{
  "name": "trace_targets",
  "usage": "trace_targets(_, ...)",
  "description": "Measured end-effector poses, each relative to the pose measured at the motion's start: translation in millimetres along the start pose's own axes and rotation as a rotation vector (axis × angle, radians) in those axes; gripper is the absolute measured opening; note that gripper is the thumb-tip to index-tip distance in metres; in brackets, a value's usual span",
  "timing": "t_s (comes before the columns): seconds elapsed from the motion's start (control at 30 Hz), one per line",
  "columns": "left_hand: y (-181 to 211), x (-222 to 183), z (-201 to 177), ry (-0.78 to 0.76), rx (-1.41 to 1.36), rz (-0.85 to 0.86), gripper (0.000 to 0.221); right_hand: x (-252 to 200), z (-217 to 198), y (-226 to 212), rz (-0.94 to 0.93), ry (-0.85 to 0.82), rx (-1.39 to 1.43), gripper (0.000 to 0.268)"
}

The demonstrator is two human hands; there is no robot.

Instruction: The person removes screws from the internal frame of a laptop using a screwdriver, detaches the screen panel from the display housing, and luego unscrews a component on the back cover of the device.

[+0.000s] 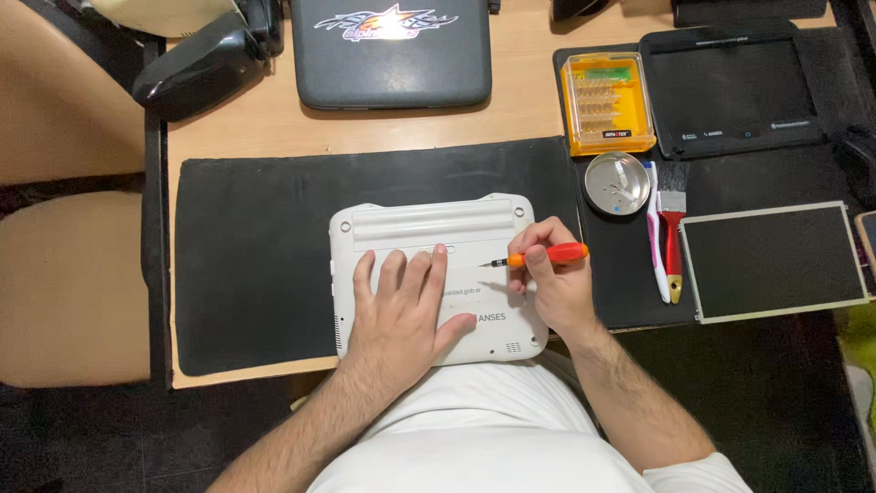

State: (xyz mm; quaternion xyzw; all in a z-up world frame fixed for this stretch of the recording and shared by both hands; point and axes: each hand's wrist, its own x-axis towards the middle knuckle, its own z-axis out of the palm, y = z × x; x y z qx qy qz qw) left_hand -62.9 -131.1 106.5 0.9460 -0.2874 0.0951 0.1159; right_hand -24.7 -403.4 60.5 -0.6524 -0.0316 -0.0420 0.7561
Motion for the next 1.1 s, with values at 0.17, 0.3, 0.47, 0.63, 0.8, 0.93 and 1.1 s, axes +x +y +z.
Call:
trace_targets(0.17,-3.5,1.3,-2.9,-0.017,-0.036,0.005,0.094,1.7,1.1,-0.3,-0.021,-0.007,-0.002,0.057)
trace_targets(0.3,-2.8,0.6,-4.7,0.012,-0.028,-0.006,0.095,2.2,-2.7,4.4,-0.013,0.019,0.032,0.056)
trace_targets(0.47,-2.8,0.8,-1.8,0.008,-0.017,-0.011,0.098,1.7,-1.0,4.1,-0.014,0.032,0.035,0.055)
trace_targets(0.63,-2.2,-0.7,-2.2,-0.015,-0.018,-0.027,0.107,1.0,7.2,-2.8,-0.036,0.03,0.032,0.044)
trace_targets(0.8,-2.4,-0.9,-2.8,-0.026,-0.03,-0.019,0.111,2.7,28.3,-46.7,-0.28,-0.043,-0.465,0.014)
trace_targets(0.93,-2.9,-0.9,-1.6,-0.015,-0.022,-0.019,0.112,-6.0,38.4,-49.4,-0.373,-0.091,-0.621,0.01)
trace_targets(1.1,-3.2,-1.0,0.2,0.007,-0.003,-0.018,0.114,-12.7,40.3,-32.3,-0.576,-0.127,-0.945,0.02)
